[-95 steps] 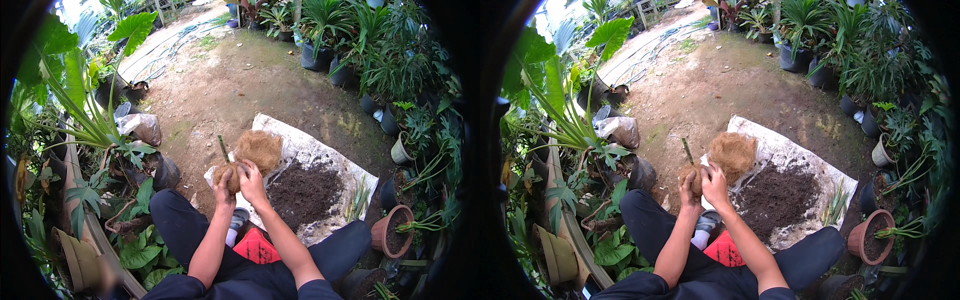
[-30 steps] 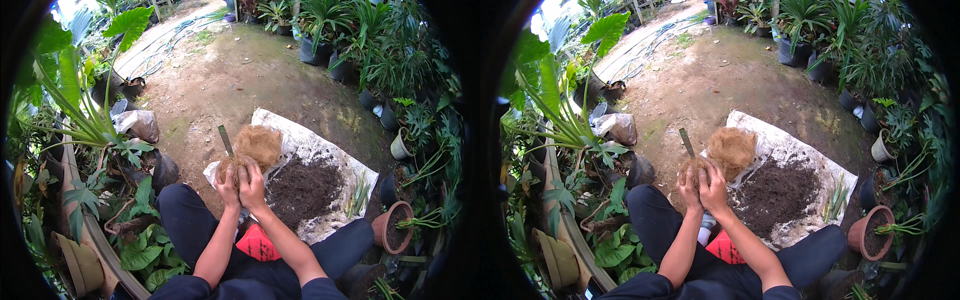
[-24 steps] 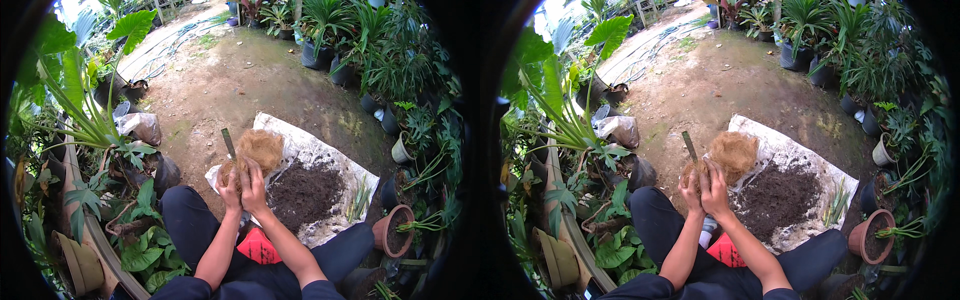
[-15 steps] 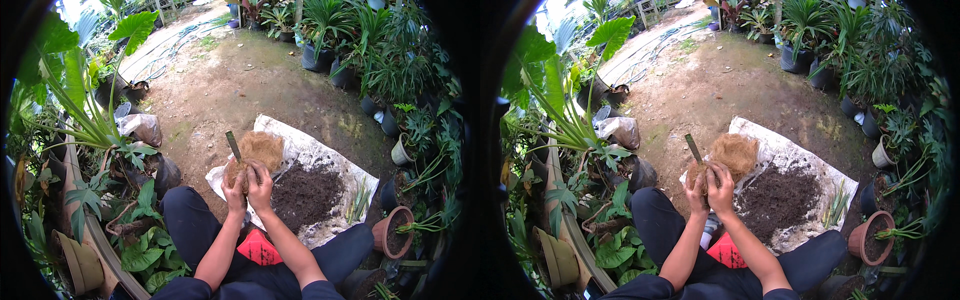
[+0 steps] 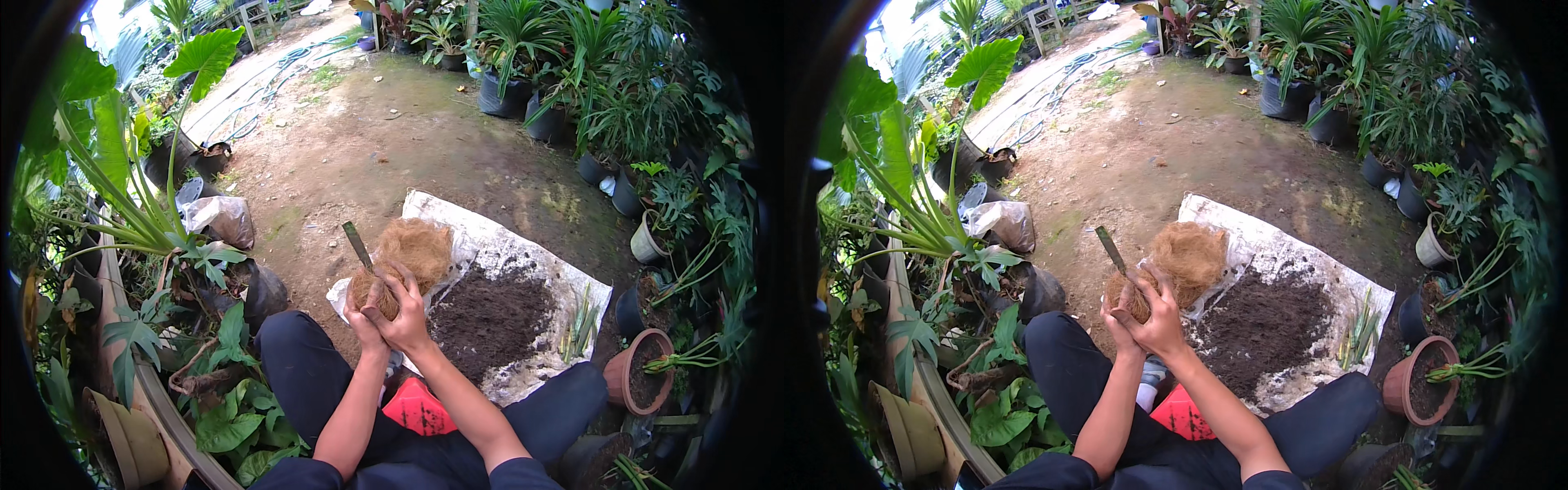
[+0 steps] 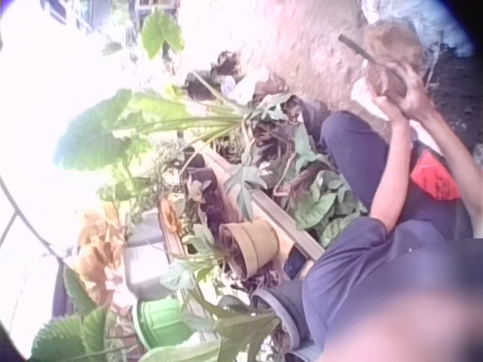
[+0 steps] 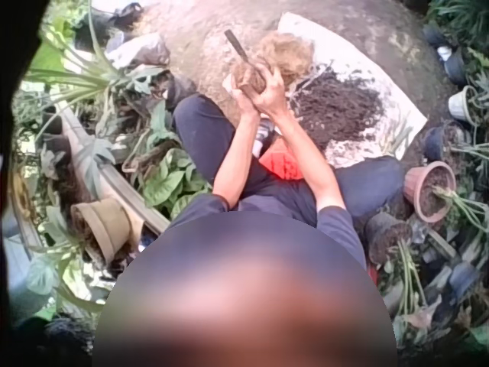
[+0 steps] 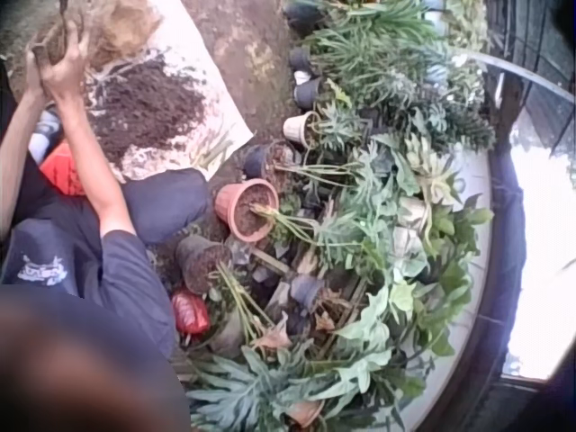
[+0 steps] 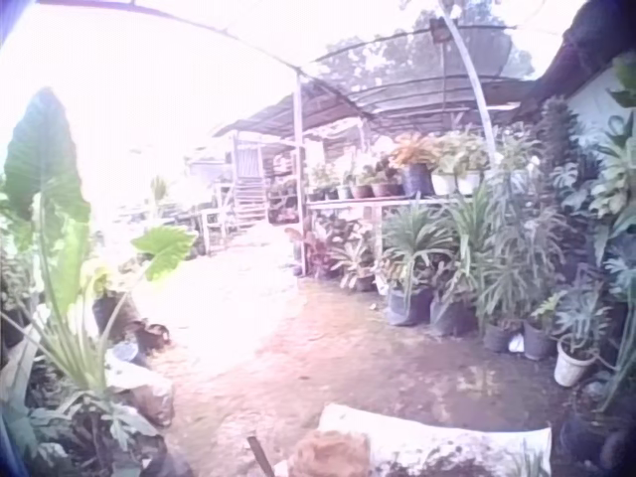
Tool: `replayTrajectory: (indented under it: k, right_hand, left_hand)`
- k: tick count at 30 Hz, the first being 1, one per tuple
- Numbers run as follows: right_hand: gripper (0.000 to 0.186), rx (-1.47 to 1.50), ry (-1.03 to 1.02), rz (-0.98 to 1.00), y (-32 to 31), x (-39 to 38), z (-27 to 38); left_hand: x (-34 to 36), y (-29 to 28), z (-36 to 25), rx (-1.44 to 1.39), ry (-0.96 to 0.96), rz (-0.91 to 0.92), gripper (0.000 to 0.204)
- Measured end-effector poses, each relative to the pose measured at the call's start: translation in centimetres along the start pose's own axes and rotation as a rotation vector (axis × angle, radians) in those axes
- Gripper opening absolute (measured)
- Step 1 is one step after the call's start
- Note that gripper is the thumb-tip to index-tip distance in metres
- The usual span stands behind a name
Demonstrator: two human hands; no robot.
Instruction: The person sits on the ground and prepares plant cuttings by wrapping their bases in soil and then encasing them in coconut coir. The person handles multiple cuttings one at a time, forming soil balls and wrapping them with coir fibers.
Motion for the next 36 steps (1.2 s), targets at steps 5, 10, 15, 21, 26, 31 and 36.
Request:
replayTrajectory:
  k: [5,10,15,21,26,31,36]
  right_hand:
    - [0.056,0.088,0.140,-0.053,-0.9,0.4,-1.7]
    - [0.041,0.255,0.253,-0.146,-2.8,1.2,-3.3]
    - [0.035,0.457,0.285,-0.240,-2.9,1.2,-3.1]
    - [0.032,0.284,0.139,-0.077,-1.2,0.8,-2.0]
    - [0.038,0.233,0.184,-0.082,-0.3,0.5,-2.0]
    - [0.035,0.309,0.240,-0.085,-0.7,0.8,-1.5]
    - [0.031,0.324,0.179,-0.039,-1.2,1.4,-0.7]
  left_hand:
    - [0.5,0.4,0.6,0.313,0.056,0.126,0.038]
    - [0.2,1.9,0.1,-0.080,-0.134,0.299,0.059]
    - [-0.3,3.0,-1.6,0.262,0.029,0.210,0.058]
    - [-0.2,2.0,-1.6,0.180,-0.045,0.076,0.035]
    - [0.2,1.3,-1.3,0.150,-0.033,0.061,0.033]
    - [0.1,1.7,-1.1,0.118,-0.047,0.084,0.034]
    - [0.4,1.9,-1.8,0.012,-0.184,0.172,0.044]
Point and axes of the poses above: each hand's wrist, its own x-axis towards the middle knuckle, its own y-axis out of the palm, z = x × y, the point moved 4 cm from there along x, towards the middle knuckle, and after that the axes turned 15 degrees about x, right-handed, at the moved point
